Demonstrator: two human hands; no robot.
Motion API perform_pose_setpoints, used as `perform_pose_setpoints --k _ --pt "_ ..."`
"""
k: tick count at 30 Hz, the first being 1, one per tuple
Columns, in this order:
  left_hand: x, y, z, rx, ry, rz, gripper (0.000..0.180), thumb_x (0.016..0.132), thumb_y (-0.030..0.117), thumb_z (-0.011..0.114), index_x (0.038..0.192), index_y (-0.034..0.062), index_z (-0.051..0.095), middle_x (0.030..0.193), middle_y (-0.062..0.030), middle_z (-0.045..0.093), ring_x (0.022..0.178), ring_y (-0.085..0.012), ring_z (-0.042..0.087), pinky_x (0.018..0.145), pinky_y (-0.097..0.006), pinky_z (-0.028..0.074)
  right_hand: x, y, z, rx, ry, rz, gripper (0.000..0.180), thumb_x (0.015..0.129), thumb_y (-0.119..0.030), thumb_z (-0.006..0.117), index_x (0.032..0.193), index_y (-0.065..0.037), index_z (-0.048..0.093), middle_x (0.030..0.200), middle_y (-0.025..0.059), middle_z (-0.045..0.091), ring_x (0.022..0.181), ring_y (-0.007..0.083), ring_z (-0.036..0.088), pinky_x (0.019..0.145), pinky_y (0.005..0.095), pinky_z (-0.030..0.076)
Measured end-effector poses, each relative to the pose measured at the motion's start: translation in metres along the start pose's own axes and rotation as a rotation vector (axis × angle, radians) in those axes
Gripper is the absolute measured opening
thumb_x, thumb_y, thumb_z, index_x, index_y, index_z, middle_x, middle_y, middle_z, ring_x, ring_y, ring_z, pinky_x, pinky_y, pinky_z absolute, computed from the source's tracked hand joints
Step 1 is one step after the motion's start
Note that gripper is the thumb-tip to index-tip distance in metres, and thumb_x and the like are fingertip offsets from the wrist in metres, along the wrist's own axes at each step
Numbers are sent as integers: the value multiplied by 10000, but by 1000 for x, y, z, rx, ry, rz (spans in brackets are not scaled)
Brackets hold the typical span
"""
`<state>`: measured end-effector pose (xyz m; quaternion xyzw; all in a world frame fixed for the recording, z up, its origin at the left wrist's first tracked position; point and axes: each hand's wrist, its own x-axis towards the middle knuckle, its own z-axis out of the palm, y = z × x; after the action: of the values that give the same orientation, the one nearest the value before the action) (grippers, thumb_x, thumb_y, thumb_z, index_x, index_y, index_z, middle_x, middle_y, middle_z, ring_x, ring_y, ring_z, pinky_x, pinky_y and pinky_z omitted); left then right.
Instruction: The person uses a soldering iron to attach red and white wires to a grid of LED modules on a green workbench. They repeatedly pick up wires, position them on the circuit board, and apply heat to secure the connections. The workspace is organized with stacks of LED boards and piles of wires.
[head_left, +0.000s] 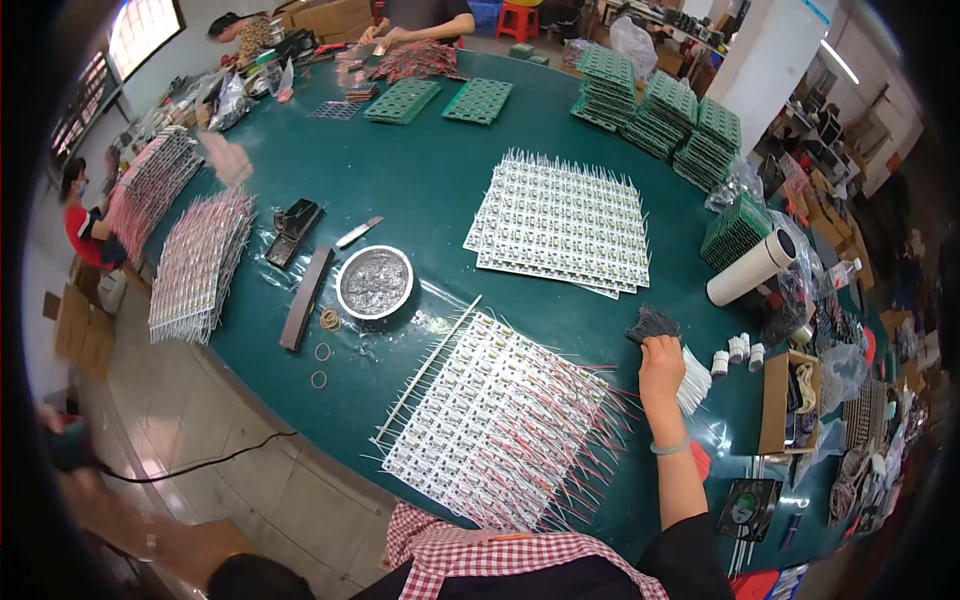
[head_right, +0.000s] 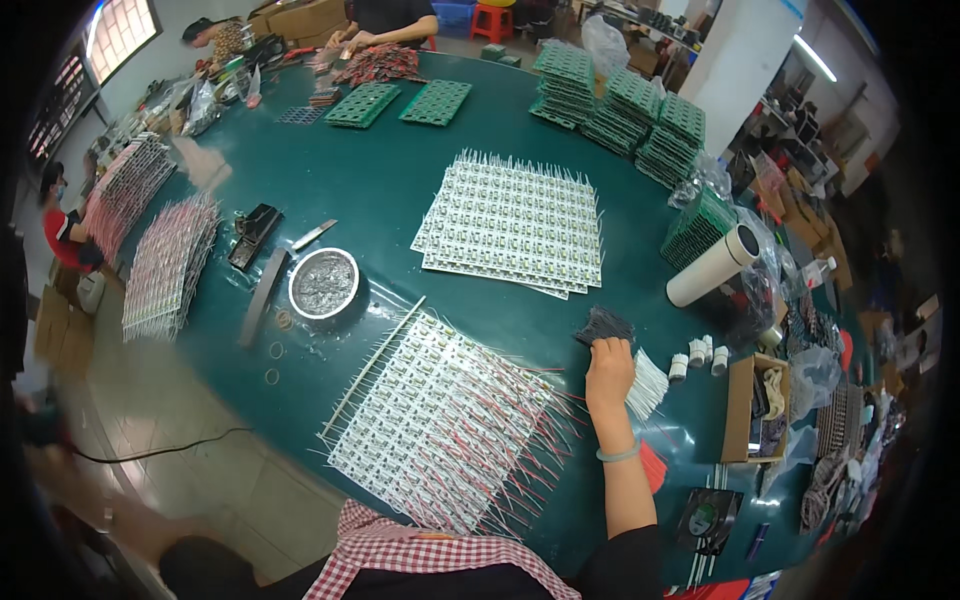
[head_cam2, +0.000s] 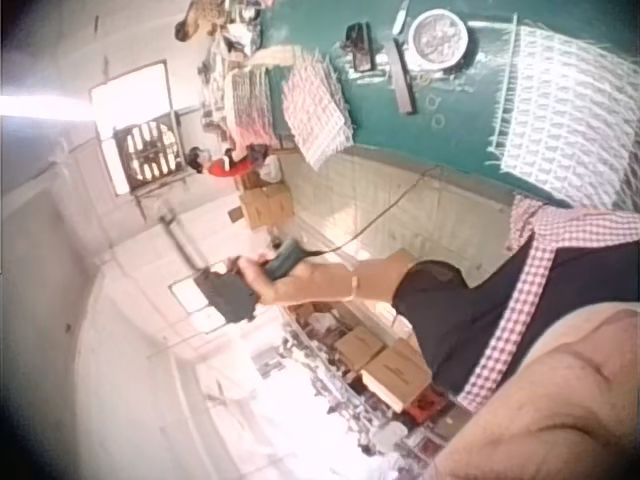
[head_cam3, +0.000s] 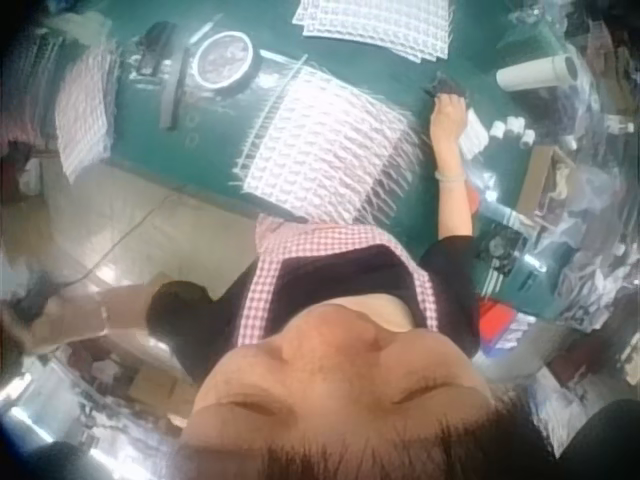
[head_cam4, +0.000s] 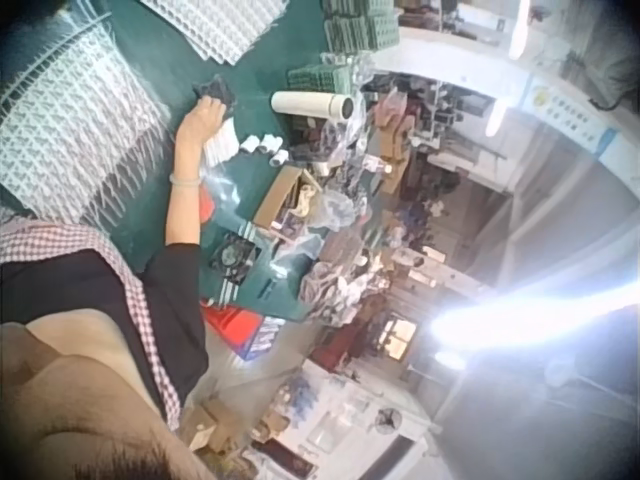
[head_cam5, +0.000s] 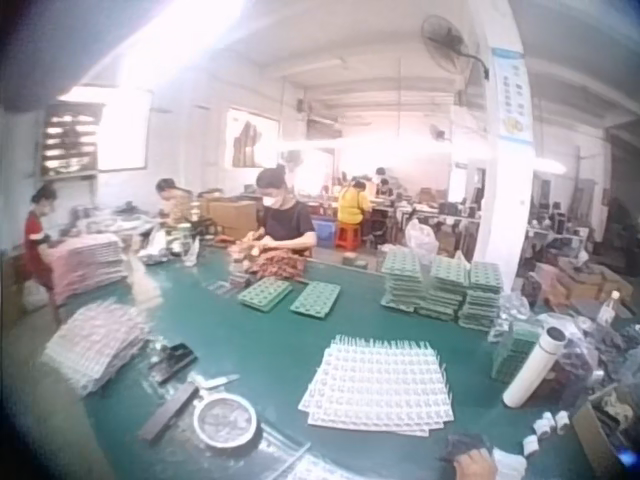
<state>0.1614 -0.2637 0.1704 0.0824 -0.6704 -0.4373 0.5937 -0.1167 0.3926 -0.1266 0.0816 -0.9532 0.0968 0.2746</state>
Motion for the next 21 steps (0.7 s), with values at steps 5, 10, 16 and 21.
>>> perform_pose_setpoints --k 5,10,16,21 --pt "-126 -37 82 -311 44 -384 488 816 -57 626 1290 -6 520 1173 -174 607 700 -100 548 504 -185 440 2 4 0 65 -4 -18 122 754 18 703 851 -36 651 842 106 582 847 314 569 728 426 472" --pt "-216 -23 159 -343 96 -729 548 748 -90 663 1273 -25 520 1088 -166 625 631 -131 555 464 -228 445 -2 8 -2 95 -4 -19 133 767 27 693 877 -28 642 868 132 570 866 344 560 760 442 465" --pt "-228 -21 172 -366 -7 -779 554 733 -105 664 1265 -30 529 1012 -160 648 619 -154 580 460 -264 462 -3 10 0 80 -31 -2 139 793 35 666 913 -7 610 911 155 555 884 382 549 791 484 445" --pt "-228 -20 172 -364 26 -806 546 729 -110 672 1253 -36 537 1008 -160 649 616 -157 581 462 -265 464 2 2 -2 75 -60 50 109 827 31 631 921 -8 593 904 164 560 909 383 556 788 467 448"
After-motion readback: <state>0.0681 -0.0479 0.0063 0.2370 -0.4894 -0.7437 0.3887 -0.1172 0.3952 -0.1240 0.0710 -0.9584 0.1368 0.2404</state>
